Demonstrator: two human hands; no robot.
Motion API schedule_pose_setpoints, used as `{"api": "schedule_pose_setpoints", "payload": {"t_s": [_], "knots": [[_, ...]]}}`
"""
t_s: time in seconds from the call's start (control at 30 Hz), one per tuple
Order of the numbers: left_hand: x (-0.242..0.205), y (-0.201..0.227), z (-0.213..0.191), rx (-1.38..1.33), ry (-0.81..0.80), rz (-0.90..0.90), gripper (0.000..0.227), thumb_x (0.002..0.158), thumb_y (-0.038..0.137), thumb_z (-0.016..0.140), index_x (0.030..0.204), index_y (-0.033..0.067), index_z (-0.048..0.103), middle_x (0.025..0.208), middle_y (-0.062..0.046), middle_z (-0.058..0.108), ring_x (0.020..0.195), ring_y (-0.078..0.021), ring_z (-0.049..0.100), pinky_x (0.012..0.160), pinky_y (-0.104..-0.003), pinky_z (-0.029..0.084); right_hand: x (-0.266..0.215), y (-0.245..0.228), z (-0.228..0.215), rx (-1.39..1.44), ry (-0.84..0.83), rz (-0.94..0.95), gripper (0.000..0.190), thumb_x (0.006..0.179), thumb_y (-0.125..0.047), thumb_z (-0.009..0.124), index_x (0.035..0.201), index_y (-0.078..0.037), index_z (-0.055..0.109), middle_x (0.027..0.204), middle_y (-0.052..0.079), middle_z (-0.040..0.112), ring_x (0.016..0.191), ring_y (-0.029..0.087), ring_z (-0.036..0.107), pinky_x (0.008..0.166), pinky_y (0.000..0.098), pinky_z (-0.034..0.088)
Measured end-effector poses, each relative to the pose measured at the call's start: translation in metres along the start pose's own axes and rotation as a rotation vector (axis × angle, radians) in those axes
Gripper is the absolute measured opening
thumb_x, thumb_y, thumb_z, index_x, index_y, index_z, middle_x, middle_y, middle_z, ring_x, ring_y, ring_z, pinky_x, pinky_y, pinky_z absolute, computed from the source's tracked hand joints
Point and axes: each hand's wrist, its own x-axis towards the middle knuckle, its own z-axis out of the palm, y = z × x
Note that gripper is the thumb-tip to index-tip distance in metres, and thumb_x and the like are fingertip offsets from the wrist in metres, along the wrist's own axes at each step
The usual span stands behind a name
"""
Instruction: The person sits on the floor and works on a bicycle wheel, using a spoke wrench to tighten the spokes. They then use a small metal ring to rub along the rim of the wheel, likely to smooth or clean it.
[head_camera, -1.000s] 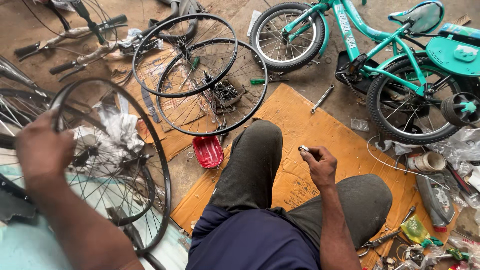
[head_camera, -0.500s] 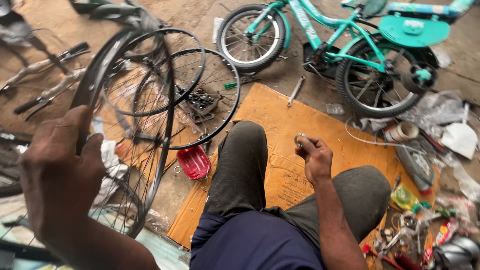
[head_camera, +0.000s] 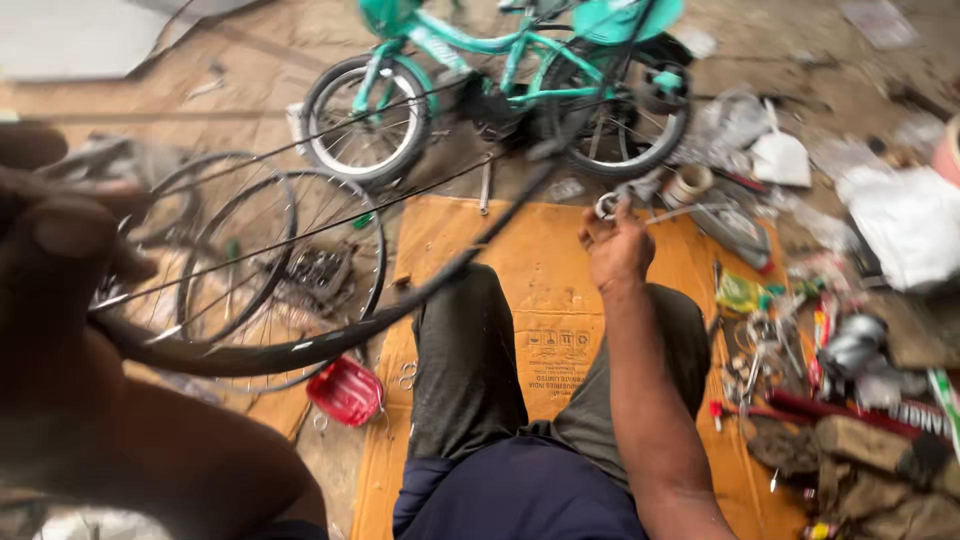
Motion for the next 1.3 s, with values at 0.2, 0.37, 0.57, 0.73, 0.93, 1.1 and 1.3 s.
{"api": "schedule_pose_setpoints", "payload": {"t_s": [0.2,0.37,0.57,0.73,0.93,1.1,1.3], "knots": [[0.006,-0.034,0.07,-0.502,-0.056,0.087,0.052,0.105,0.011,0.073,0.147,-0.0031,0.045,0.107,-0.017,0.07,0.084,-0.0213,0.073,0.069,-0.033,0.061,-0.02,-0.103,-0.114,0.175,0.053,-0.309,0.023,0.096,-0.023,0.055,0.107,-0.003,0.062,0.096,0.014,0.068,0.08,0.026,0.068,0.072,0.0385,0.057],[-0.022,-0.075,0.136,-0.688,-0.103,-0.04,0.06,0.109,0.013,0.069,0.157,-0.0024,0.038,0.108,-0.017,0.072,0.084,-0.0189,0.075,0.069,-0.032,0.064,-0.165,-0.192,-0.227,-0.02,0.259,-0.529,0.015,0.113,-0.021,0.06,0.116,-0.006,0.059,0.097,0.009,0.062,0.08,0.023,0.062,0.071,0.0387,0.055],[-0.105,-0.176,0.265,-0.734,-0.201,-0.56,0.047,0.104,0.008,0.066,0.148,-0.0003,0.054,0.096,-0.007,0.069,0.059,-0.0091,0.057,0.049,-0.026,0.046,-0.282,-0.216,-0.317,-0.301,0.547,-0.777,0.036,0.115,-0.03,0.057,0.129,0.004,0.055,0.109,0.02,0.066,0.086,0.033,0.068,0.076,0.0503,0.062],[-0.186,-0.195,0.319,-0.706,-0.24,-0.843,0.044,0.101,0.013,0.064,0.143,0.0008,0.059,0.089,-0.004,0.066,0.053,-0.008,0.053,0.045,-0.025,0.043,-0.311,-0.23,-0.403,-0.297,0.692,-0.787,0.039,0.113,-0.032,0.065,0.132,-0.001,0.049,0.111,0.021,0.068,0.09,0.038,0.073,0.079,0.0512,0.066],[-0.202,-0.185,0.325,-0.755,-0.254,-0.908,0.039,0.106,0.016,0.06,0.141,-0.0006,0.063,0.087,-0.004,0.062,0.053,-0.0062,0.047,0.046,-0.024,0.04,-0.306,-0.219,-0.386,-0.977,0.889,-1.223,0.032,0.113,-0.026,0.064,0.112,0.006,0.063,0.106,0.022,0.072,0.092,0.032,0.068,0.076,0.0526,0.049],[-0.196,-0.188,0.335,-0.772,-0.267,-0.956,0.039,0.106,0.019,0.058,0.14,0.0003,0.062,0.085,-0.004,0.061,0.052,-0.007,0.047,0.045,-0.024,0.04,-0.249,-0.196,-0.259,-0.929,0.571,-1.164,0.022,0.116,-0.021,0.062,0.117,-0.001,0.055,0.11,0.009,0.066,0.094,0.018,0.068,0.071,0.0296,0.06],[-0.188,-0.201,0.336,-0.846,-0.251,-1.096,0.049,0.11,0.035,0.043,0.14,0.0009,0.06,0.086,-0.006,0.062,0.054,-0.0084,0.051,0.047,-0.024,0.042,-0.206,-0.111,-0.124,-0.956,0.406,-0.726,0.018,0.113,-0.017,0.068,0.113,-0.001,0.061,0.102,0.005,0.069,0.084,0.01,0.06,0.077,0.0253,0.05]]}}
